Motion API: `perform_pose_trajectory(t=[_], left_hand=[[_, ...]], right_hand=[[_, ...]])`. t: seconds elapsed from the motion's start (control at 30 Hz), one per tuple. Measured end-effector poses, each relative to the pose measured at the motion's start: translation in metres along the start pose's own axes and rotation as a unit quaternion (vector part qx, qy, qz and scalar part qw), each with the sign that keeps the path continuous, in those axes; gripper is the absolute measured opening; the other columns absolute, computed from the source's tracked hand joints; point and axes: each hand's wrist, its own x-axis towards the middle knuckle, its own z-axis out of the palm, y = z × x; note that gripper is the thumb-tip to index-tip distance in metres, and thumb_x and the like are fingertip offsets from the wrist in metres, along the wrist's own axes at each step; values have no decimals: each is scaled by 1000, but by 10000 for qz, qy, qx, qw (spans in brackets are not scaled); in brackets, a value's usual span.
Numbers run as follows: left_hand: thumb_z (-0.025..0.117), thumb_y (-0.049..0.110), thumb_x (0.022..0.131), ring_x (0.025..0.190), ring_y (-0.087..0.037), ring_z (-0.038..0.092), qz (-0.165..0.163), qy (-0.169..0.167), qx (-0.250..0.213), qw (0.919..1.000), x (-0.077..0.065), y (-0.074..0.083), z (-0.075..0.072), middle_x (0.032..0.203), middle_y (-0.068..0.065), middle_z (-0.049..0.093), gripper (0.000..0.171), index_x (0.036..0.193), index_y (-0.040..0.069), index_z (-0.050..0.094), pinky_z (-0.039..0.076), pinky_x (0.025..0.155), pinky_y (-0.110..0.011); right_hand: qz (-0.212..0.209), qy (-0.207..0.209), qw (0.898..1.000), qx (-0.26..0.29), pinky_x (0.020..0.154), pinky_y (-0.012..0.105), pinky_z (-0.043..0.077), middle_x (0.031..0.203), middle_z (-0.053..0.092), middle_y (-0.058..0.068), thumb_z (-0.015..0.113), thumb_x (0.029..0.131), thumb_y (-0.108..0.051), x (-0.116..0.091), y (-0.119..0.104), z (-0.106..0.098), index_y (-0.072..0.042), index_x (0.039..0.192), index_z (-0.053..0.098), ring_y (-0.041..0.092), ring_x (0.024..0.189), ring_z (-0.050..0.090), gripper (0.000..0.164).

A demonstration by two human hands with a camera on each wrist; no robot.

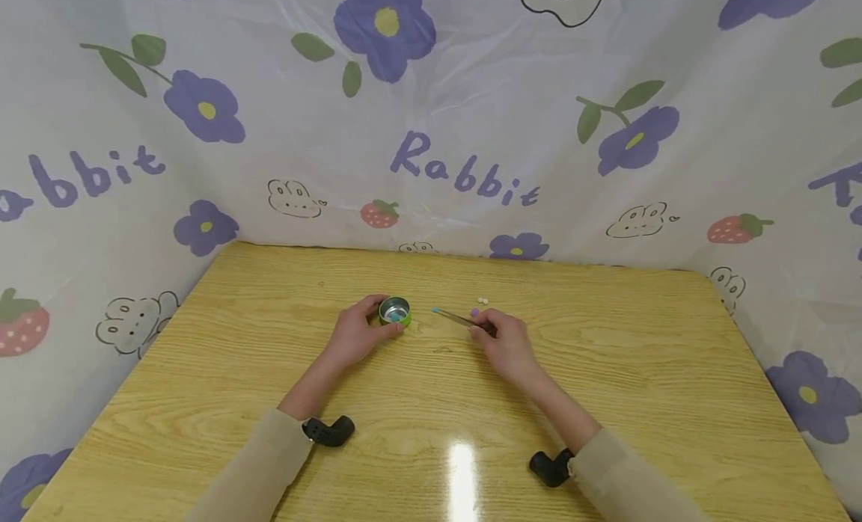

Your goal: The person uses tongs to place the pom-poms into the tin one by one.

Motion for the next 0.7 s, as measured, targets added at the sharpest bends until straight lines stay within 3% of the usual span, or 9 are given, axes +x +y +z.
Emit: perform_pose_trajectory(t=[0.1,0.3,0.7], left_hand=[[84,24,89,132,-38,54,-40,24,-22,10000,-2,1,1,136,-21,63,64,142,2,57,43,108,-52],[83,24,89,133,-37,53,-96,43,-46,9999,-4,0,3,136,-20,63,64,143,3,57,43,109,-51],[84,25,88,132,-37,55,-101,89,-20,9999,-3,1,4,136,-20,63,65,143,3,57,45,108,-50]], right_hand=[[22,-47,10000,58,70,25,51,112,73,18,70,97,-2,1,-3,5,3,102,73,28,93,69,7],[93,-193,9996,160,70,28,50,90,71,7,69,98,-4,5,-14,17,0,108,74,18,79,62,12],[-15,-246,9995,201,71,31,51,88,71,3,69,98,-5,12,-23,35,-1,109,74,17,79,64,12]])
